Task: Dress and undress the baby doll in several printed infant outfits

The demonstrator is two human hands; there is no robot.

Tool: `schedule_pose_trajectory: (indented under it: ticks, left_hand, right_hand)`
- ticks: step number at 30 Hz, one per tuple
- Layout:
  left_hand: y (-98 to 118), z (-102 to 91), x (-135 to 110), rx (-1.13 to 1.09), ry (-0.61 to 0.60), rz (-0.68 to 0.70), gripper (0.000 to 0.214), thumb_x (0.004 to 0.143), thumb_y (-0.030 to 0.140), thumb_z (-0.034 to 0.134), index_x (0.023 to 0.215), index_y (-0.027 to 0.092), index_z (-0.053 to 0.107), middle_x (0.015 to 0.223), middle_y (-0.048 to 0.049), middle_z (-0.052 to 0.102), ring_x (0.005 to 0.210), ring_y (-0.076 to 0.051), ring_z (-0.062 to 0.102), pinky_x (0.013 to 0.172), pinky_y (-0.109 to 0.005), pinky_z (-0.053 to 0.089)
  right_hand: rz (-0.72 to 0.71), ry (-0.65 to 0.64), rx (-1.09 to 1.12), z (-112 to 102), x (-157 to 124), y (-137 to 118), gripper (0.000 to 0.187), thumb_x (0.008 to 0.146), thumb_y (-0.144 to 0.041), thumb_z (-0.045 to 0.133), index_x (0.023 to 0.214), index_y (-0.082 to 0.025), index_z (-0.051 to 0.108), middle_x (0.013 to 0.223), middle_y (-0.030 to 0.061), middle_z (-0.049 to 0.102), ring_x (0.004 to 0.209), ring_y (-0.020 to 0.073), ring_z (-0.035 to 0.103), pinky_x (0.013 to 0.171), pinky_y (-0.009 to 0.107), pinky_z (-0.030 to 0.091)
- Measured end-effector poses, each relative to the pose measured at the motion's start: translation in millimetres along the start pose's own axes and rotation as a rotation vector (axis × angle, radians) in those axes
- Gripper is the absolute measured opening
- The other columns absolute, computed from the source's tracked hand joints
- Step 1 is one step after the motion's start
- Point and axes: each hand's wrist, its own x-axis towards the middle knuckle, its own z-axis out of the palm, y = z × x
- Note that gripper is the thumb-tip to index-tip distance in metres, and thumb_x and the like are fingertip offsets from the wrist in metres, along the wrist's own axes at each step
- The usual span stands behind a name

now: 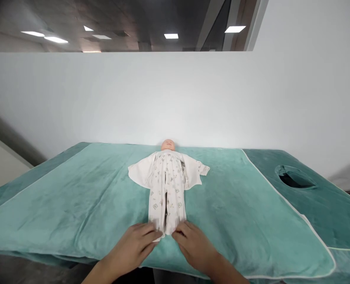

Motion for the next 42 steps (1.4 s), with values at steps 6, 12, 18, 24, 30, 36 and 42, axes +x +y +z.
schedule_pose_trajectory:
  ticks: [6, 12, 18, 24, 30, 36, 42]
  left_hand:
    - [-90.9, -19.5, 12.3, -0.37, 0.278, -0.479, 0.038, 0.096, 0.046, 0.047, 0.08, 0.019, 0.069, 0.067, -0.0015, 0.063, 0.066, -0.017, 0.059, 0.064, -0.026, 0.047]
    - [-224.7, -23.8, 88.8, 0.079, 0.481, -0.929, 0.048, 0.09, 0.051, 0.05, 0.116, 0.014, 0.067, 0.113, -0.0156, 0.068, 0.11, -0.031, 0.059, 0.096, -0.042, 0.046]
    - [-248.5, -9.7, 137.6, 0.398, 0.349, -1.028, 0.051, 0.094, 0.054, 0.042, 0.114, 0.016, 0.069, 0.121, -0.0195, 0.062, 0.118, -0.039, 0.051, 0.095, -0.053, 0.043]
    - [-263.8, 2.3, 130.8, 0.45, 0.445, -0.981, 0.034, 0.1, 0.037, 0.036, 0.109, 0.019, 0.063, 0.115, -0.0142, 0.066, 0.11, -0.032, 0.058, 0.086, -0.043, 0.043]
    - [-262.7, 14.7, 135.3, 0.391, 0.507, -0.969, 0.032, 0.101, 0.038, 0.033, 0.107, 0.018, 0.058, 0.099, -0.0119, 0.07, 0.1, -0.03, 0.064, 0.091, -0.044, 0.042]
    - [-230.9, -5.1, 137.9, 0.17, 0.496, -1.047, 0.04, 0.098, 0.049, 0.038, 0.116, 0.02, 0.058, 0.115, -0.0143, 0.069, 0.106, -0.031, 0.064, 0.081, -0.038, 0.046]
    - [-243.1, -23.0, 116.7, -0.189, 0.368, -1.069, 0.043, 0.081, 0.059, 0.059, 0.101, 0.022, 0.069, 0.092, -0.0092, 0.075, 0.09, -0.032, 0.068, 0.075, -0.038, 0.049]
  right_hand:
    - [0.207, 0.011, 0.116, -36.3, 26.5, 45.0, 0.021, 0.097, -0.038, 0.052, 0.104, -0.028, 0.069, 0.102, 0.0056, 0.069, 0.092, 0.022, 0.064, 0.082, 0.036, 0.054]
    - [0.897, 0.278, -0.088, -54.3, 124.0, 146.1, 0.035, 0.095, -0.048, 0.044, 0.103, -0.021, 0.066, 0.11, 0.0103, 0.067, 0.091, 0.0216, 0.065, 0.075, 0.032, 0.047]
    - [1.052, 0.301, -0.232, -33.3, 161.3, 203.0, 0.041, 0.092, -0.055, 0.047, 0.08, -0.021, 0.065, 0.089, 0.0095, 0.069, 0.081, 0.022, 0.059, 0.064, 0.031, 0.035]
    - [0.883, 0.543, 0.432, -28.2, 146.9, 214.9, 0.028, 0.081, -0.049, 0.066, 0.079, -0.022, 0.06, 0.073, -0.001, 0.06, 0.067, 0.0155, 0.05, 0.063, 0.027, 0.037]
    - [0.724, 0.692, 1.298, -54.6, 184.9, 192.6, 0.027, 0.071, -0.041, 0.076, 0.076, -0.023, 0.056, 0.068, -0.0028, 0.057, 0.068, 0.0171, 0.056, 0.063, 0.029, 0.047]
    - [0.527, 0.34, 1.053, -51.7, 235.9, 133.3, 0.027, 0.075, -0.048, 0.074, 0.075, -0.025, 0.059, 0.112, 0.0058, 0.071, 0.12, 0.0302, 0.059, 0.089, 0.04, 0.053]
    - [0.442, 0.208, 0.467, -26.7, 208.7, 121.4, 0.021, 0.09, -0.041, 0.061, 0.101, -0.026, 0.068, 0.139, 0.01, 0.057, 0.128, 0.0248, 0.054, 0.094, 0.037, 0.051]
